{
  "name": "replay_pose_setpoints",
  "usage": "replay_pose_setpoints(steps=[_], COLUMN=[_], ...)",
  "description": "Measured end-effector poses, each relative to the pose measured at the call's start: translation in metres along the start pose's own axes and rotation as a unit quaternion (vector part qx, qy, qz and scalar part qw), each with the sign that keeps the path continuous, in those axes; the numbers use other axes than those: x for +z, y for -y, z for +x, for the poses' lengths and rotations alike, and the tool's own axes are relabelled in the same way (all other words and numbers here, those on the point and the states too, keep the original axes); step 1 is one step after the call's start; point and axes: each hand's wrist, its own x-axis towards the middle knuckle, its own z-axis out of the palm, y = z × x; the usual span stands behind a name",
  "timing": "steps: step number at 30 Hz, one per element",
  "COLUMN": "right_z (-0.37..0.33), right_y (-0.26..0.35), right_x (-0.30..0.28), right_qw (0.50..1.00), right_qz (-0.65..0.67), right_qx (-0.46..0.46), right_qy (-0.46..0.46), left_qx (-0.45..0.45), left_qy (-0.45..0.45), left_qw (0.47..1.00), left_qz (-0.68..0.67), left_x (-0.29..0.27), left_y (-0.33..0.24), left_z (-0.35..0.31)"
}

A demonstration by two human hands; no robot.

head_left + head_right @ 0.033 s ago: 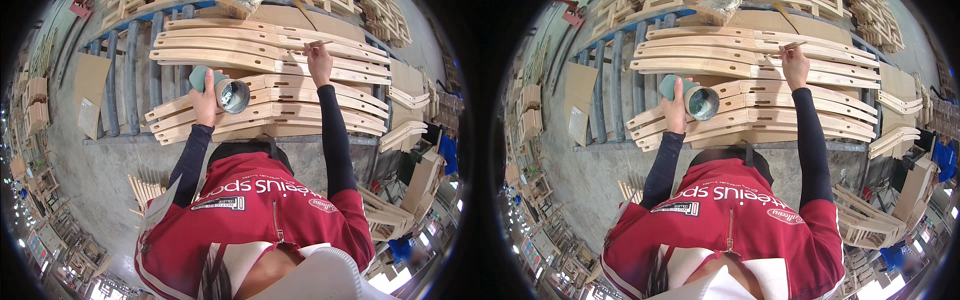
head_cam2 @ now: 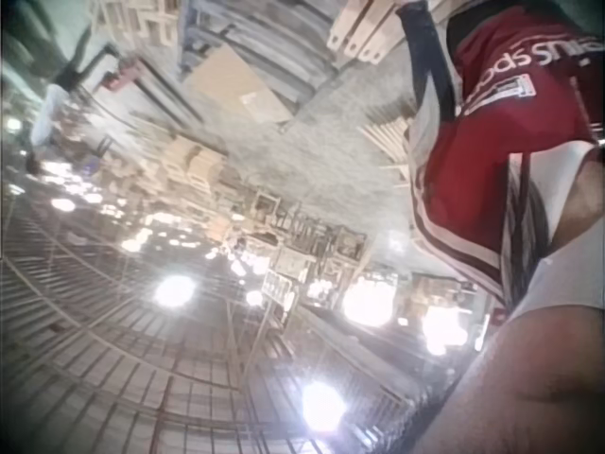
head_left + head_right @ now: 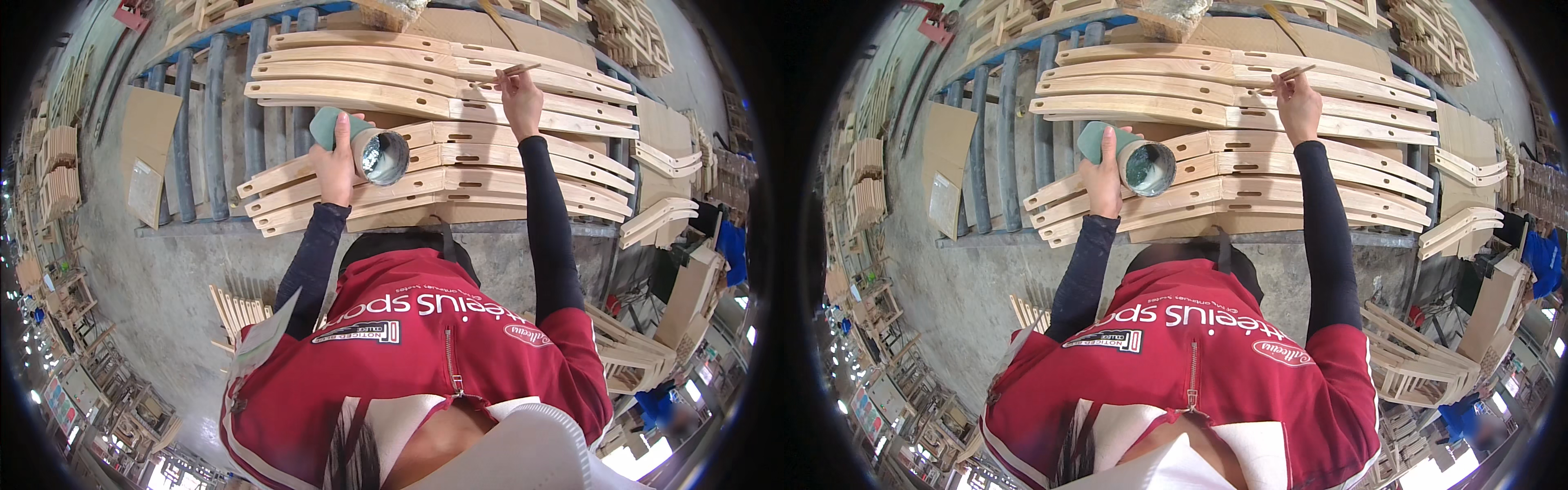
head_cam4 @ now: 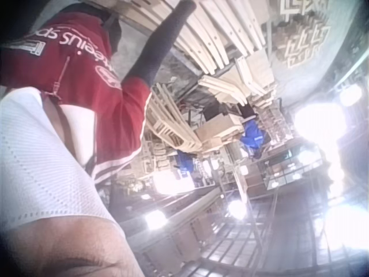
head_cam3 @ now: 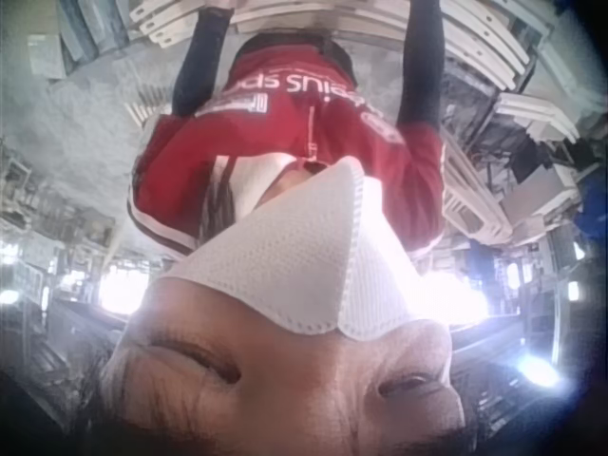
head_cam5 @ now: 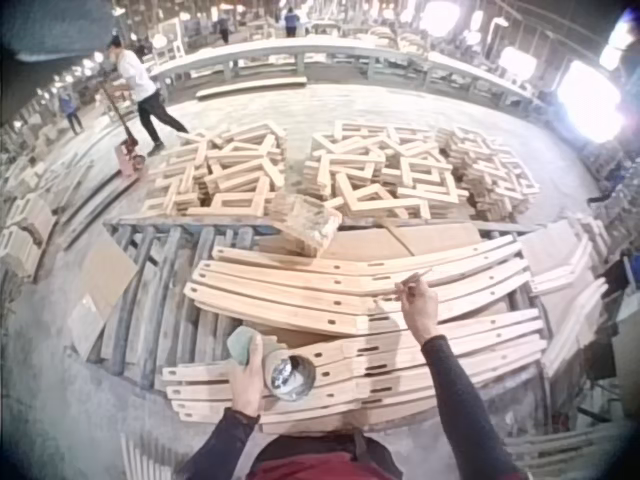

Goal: The person applies a liquid finish to curved wooden chair parts using a brush, repeatedly dipping the brush into a container and coating each piece. The person also pours liquids from bottles into the container to replenish the finish.

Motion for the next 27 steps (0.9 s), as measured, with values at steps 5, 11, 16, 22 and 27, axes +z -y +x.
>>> replay_pose_setpoints(steps=[5,11,16,22,27], right_z=[0.017,0.029,0.031,0.029,0.029], right_y=[0.001,0.012,0.002,0.012,0.005], right_x=[-0.012,-0.010,-0.018,-0.010,-0.018], right_qw=[0.995,0.995,0.993,0.993,0.993], right_qz=[-0.079,0.028,-0.060,0.028,-0.072], right_qx=[-0.057,-0.054,-0.079,-0.080,-0.078], right_qy=[0.002,0.078,0.060,0.077,0.055], left_qx=[0.009,0.019,0.029,0.020,0.031], left_qy=[-0.015,-0.022,-0.025,-0.016,-0.025], left_qw=[1.000,1.000,0.999,1.000,0.999], left_qz=[-0.002,0.004,0.001,0.000,-0.023], left_x=[-0.004,-0.014,-0.018,-0.018,-0.023], left_y=[-0.007,-0.003,-0.007,-0.009,-0.011], left_z=[-0.002,0.002,0.001,-0.001,-0.004])
